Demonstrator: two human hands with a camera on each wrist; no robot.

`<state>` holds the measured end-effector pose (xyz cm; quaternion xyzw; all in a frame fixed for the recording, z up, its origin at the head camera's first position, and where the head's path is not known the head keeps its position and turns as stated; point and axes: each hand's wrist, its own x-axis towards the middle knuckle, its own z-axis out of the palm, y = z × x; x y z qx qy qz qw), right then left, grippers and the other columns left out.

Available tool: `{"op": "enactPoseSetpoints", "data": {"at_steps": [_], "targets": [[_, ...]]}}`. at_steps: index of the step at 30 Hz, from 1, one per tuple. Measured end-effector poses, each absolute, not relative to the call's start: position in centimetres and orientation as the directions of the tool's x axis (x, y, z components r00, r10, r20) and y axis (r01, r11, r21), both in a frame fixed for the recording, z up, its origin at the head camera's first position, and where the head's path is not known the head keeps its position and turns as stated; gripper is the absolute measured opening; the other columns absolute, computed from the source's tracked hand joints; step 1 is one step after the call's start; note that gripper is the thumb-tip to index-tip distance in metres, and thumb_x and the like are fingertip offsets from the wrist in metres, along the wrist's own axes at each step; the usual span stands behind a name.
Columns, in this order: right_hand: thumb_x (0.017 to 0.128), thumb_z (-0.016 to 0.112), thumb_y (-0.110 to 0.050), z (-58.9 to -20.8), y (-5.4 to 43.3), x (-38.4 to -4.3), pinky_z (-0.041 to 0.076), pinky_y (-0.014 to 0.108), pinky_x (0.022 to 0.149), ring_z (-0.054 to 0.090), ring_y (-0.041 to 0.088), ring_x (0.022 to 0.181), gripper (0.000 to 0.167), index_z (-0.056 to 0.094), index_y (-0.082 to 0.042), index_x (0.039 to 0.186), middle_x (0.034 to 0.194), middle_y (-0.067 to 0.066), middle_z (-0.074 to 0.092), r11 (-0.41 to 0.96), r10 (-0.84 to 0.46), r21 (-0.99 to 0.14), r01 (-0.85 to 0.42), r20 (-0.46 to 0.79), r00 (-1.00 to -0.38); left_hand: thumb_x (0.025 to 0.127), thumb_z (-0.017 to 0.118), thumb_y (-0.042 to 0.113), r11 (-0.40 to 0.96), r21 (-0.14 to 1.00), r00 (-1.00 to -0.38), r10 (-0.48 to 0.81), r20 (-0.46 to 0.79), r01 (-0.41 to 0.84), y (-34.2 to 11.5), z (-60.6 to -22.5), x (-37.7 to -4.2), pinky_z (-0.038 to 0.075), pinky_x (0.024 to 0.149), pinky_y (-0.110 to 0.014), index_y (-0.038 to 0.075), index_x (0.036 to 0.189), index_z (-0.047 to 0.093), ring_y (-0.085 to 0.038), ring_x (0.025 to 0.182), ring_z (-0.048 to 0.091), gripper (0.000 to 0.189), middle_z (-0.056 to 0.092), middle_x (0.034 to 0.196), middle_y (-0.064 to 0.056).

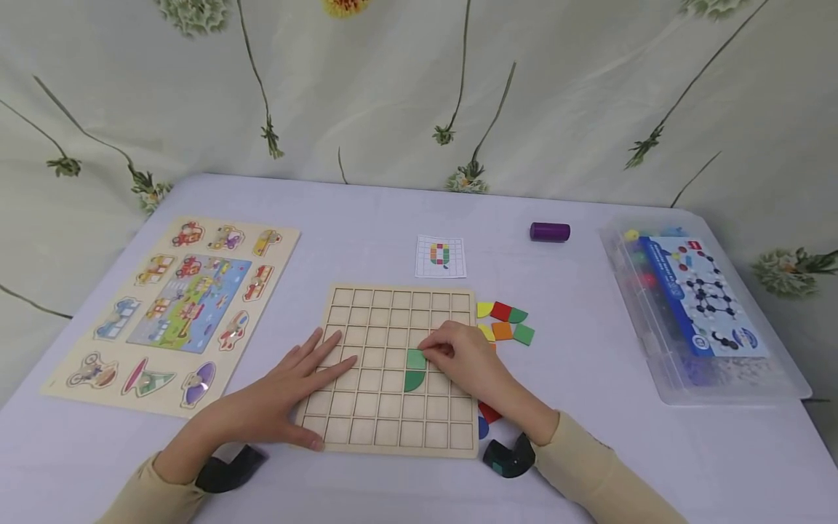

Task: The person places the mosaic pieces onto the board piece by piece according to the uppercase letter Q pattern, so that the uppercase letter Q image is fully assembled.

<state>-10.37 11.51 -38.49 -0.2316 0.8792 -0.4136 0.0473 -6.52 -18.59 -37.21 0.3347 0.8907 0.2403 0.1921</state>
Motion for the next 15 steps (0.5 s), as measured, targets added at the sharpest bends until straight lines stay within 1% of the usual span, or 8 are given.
{"op": "enactPoseSetpoints", "data": {"at_steps": [3, 7, 11, 15], "targets": [[0.084, 0.069, -0.005, -38.3, 11.7, -10.3, 0.047, 0.024, 0.063, 0.054, 0.010, 0.072, 0.014, 0.073, -0.008, 0.097, 0.087, -0.005, 0.064, 0.544, -0.451, -0.754, -0.367, 0.106, -0.886, 0.066, 0.082, 0.044, 0.658, 0.558, -0.701, 0.691, -0.179, 0.506, -18.6, -37.2, -6.5, 0.002, 0.107, -0.054, 0.016, 0.150, 0.023, -0.031, 0.138, -0.014, 0.106, -0.004, 0.155, -0.011], [0.086, 0.067, -0.005, -37.4, 13.0, -10.4, 0.048, 0.026, 0.066, 0.055, 0.012, 0.076, 0.017, 0.073, -0.008, 0.101, 0.092, -0.004, 0.065, 0.537, -0.408, -0.778, -0.325, 0.098, -0.908, 0.066, 0.081, 0.044, 0.654, 0.558, -0.699, 0.694, -0.174, 0.510, -18.6, -37.1, -6.5, 0.002, 0.107, -0.054, 0.015, 0.150, 0.023, -0.032, 0.138, -0.013, 0.106, -0.004, 0.155, -0.011], [0.087, 0.066, -0.006, -36.5, 15.4, -10.9, 0.050, 0.026, 0.066, 0.057, 0.016, 0.076, 0.016, 0.072, -0.007, 0.102, 0.095, 0.001, 0.066, 0.541, -0.316, -0.794, -0.277, 0.113, -0.942, 0.066, 0.081, 0.044, 0.653, 0.557, -0.699, 0.695, -0.171, 0.513, -18.6, -37.2, -6.5, 0.002, 0.107, -0.054, 0.015, 0.150, 0.023, -0.032, 0.138, -0.014, 0.106, -0.004, 0.155, -0.011], [0.090, 0.063, -0.011, -36.3, 18.6, -11.1, 0.049, 0.023, 0.065, 0.058, 0.018, 0.082, 0.018, 0.070, -0.002, 0.104, 0.099, 0.008, 0.067, 0.543, -0.203, -0.813, -0.210, 0.115, -0.972, 0.066, 0.081, 0.044, 0.655, 0.557, -0.699, 0.694, -0.174, 0.511, -18.6, -37.2, -6.5, 0.001, 0.107, -0.054, 0.016, 0.150, 0.023, -0.031, 0.138, -0.014, 0.106, -0.004, 0.155, -0.011]]}}
